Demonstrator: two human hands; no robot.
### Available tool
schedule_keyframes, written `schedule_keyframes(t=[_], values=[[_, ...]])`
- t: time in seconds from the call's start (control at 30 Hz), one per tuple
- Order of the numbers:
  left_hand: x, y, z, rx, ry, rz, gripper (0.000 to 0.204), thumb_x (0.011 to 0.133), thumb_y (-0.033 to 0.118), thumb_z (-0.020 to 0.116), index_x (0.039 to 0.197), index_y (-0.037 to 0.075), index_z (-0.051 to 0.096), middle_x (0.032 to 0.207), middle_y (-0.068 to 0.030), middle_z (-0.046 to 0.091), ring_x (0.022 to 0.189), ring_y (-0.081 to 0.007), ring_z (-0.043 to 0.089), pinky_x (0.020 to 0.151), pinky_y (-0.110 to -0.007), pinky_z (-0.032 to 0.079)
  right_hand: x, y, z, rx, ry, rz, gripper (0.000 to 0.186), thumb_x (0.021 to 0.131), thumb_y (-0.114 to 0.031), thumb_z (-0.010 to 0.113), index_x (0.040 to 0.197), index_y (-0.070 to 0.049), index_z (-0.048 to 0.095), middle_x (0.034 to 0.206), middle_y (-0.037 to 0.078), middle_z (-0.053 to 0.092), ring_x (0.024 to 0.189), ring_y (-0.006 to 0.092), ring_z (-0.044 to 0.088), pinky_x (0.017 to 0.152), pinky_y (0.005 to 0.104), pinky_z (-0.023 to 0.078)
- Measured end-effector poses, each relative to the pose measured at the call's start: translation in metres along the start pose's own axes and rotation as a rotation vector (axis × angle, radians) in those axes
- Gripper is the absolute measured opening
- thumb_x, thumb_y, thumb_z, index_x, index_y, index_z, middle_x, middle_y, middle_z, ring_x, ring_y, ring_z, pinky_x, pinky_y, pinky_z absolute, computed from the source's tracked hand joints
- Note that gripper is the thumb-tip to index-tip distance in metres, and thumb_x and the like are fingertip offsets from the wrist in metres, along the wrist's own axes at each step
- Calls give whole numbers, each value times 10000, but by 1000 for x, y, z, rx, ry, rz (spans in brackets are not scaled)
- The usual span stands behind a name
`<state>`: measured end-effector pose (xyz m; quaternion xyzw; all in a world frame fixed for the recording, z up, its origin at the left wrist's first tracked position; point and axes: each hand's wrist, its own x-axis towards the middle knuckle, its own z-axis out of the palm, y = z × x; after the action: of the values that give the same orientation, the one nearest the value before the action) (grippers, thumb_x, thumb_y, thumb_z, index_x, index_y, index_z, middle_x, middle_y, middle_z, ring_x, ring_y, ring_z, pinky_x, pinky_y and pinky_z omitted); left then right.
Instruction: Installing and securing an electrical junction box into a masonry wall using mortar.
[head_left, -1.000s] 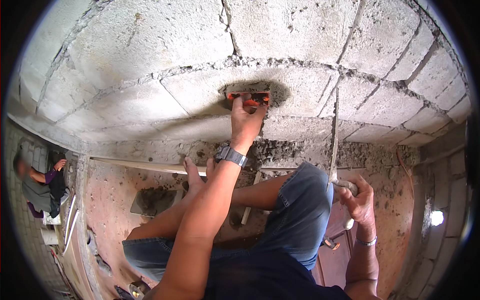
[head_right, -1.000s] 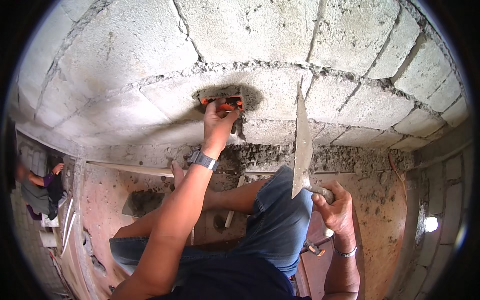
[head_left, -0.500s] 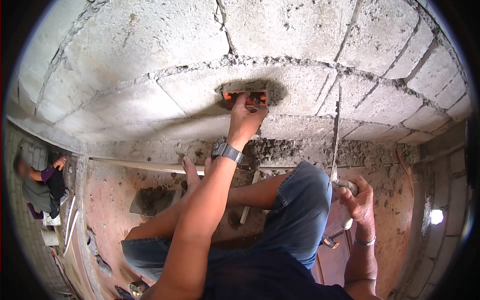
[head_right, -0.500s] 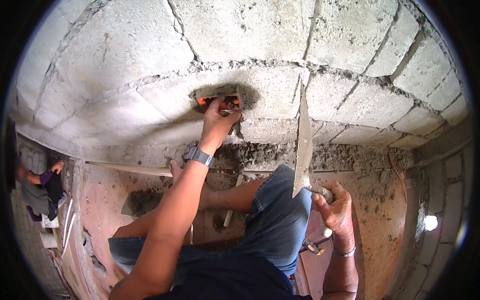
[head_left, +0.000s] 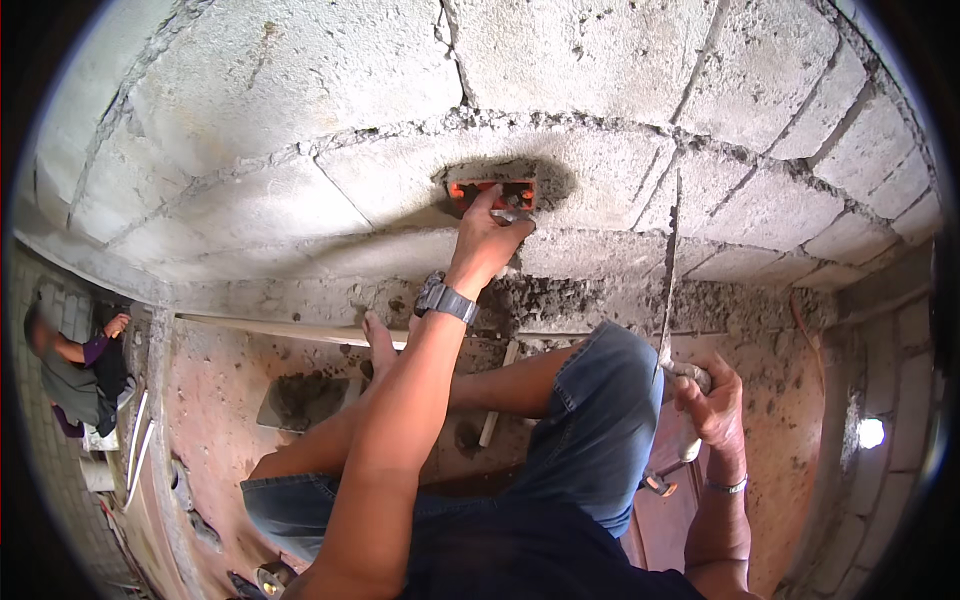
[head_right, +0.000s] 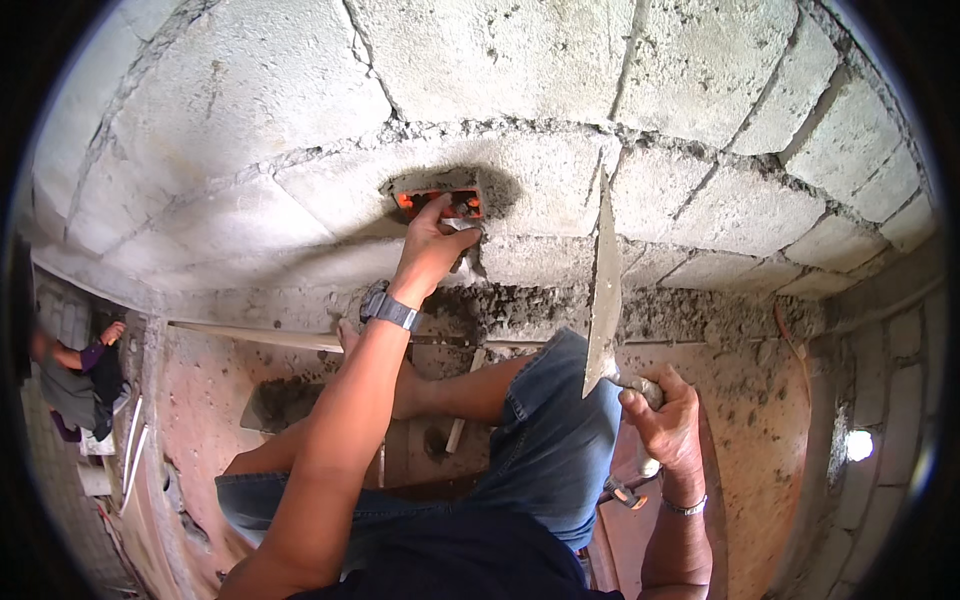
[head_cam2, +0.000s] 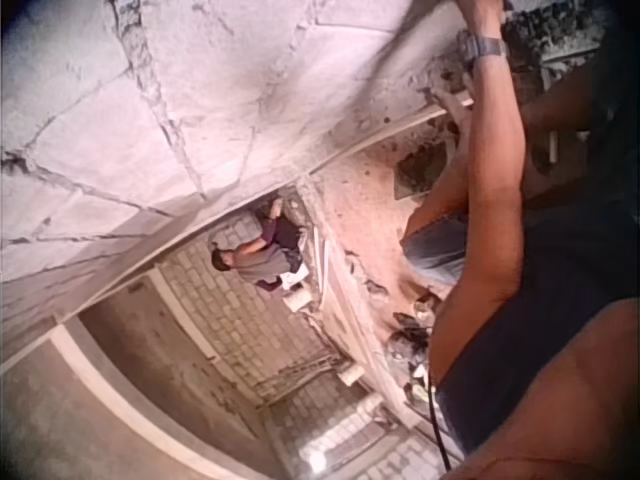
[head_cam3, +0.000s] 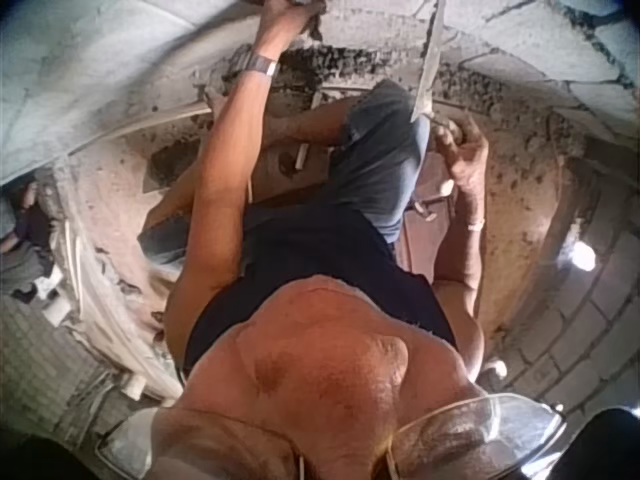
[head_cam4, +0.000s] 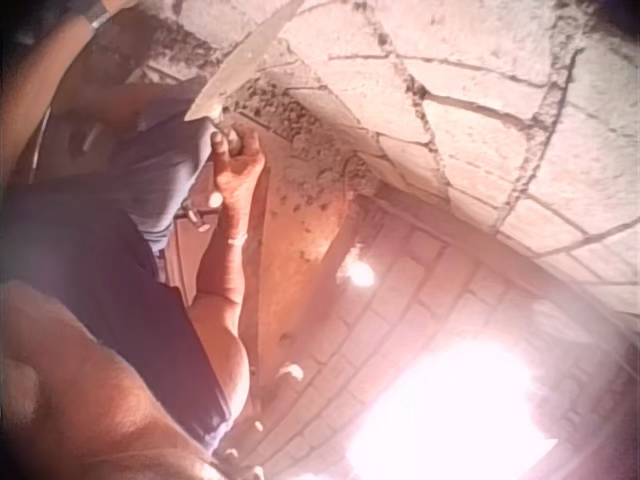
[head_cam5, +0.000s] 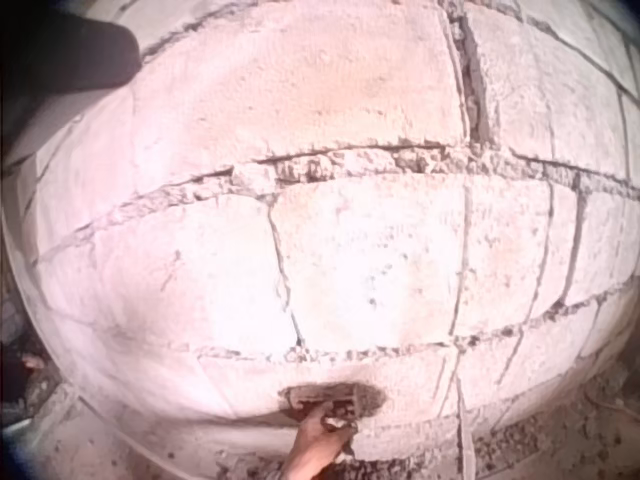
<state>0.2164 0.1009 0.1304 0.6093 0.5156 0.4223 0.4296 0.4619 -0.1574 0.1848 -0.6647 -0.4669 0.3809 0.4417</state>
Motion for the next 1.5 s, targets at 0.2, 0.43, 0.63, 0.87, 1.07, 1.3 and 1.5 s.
schedule_keyframes(t=[0.2, 0.43, 0.63, 0.87, 1.07, 1.3, 1.5], values=[[5, 1, 4, -76, -107, -41, 583, 751, 23, 727, 1271, -64, 479, 790, -30, 602, 614, -91, 538, 527, -234, 417, -1, -2, 3, 14, -10, 4, 377, 800, -320, 751, 860, 22, 604, 620, 19, 581, 569, 80, 561, 527, 236, 451], [-8, 2, -9, -28, -87, -6, 610, 726, 121, 732, 1268, -23, 494, 759, -92, 634, 649, -138, 587, 562, -288, 456, 0, -2, 5, 36, 2, 8, 365, 806, -305, 744, 876, 29, 613, 631, 18, 579, 572, 79, 554, 535, 233, 445], [5, 12, -10, 261, -102, 287, 385, 750, 106, 727, 1094, 12, 583, 714, -46, 607, 584, -96, 518, 522, -266, 422, 1, -5, 5, -40, -22, -1, 397, 810, -356, 704, 897, 16, 597, 651, 19, 580, 562, 86, 554, 519, 238, 444], [-37, 17, -35, 612, -112, 283, 460, 736, 91, 644, 1172, 22, 513, 706, -224, 624, 685, -378, 641, 609, -441, 498, 3, 0, 6, 16, -24, -11, 349, 814, -305, 734, 888, 16, 618, 621, 16, 579, 559, 79, 544, 525, 226, 432], [-14, 27, -41, 1000, -174, 403, 699, 676, 26, 609, 1340, -21, 393, 724, -216, 637, 719, -380, 636, 644, -463, 498, 0, 4, 6, 72, -36, -6, 364, 809, -322, 740, 890, 12, 621, 614, 13, 577, 556, 74, 542, 519, 223, 430], [-16, 28, -42, 1250, -169, 377, 710, 658, 20, 585, 1336, -75, 397, 726, -210, 650, 723, -349, 656, 645, -422, 517, -3, 4, 4, 58, -32, 28, 297, 822, -274, 690, 884, -3, 588, 633, 15, 577, 546, 77, 537, 510, 225, 417], [-42, 40, -48, 1106, -282, 324, 707, 722, 90, 604, 1344, -111, 332, 680, -249, 624, 666, -396, 640, 643, -464, 514, -1, 9, 6, 75, -38, 37, 313, 828, -286, 695, 888, 0, 582, 633, 19, 576, 550, 79, 535, 510, 226, 419]])
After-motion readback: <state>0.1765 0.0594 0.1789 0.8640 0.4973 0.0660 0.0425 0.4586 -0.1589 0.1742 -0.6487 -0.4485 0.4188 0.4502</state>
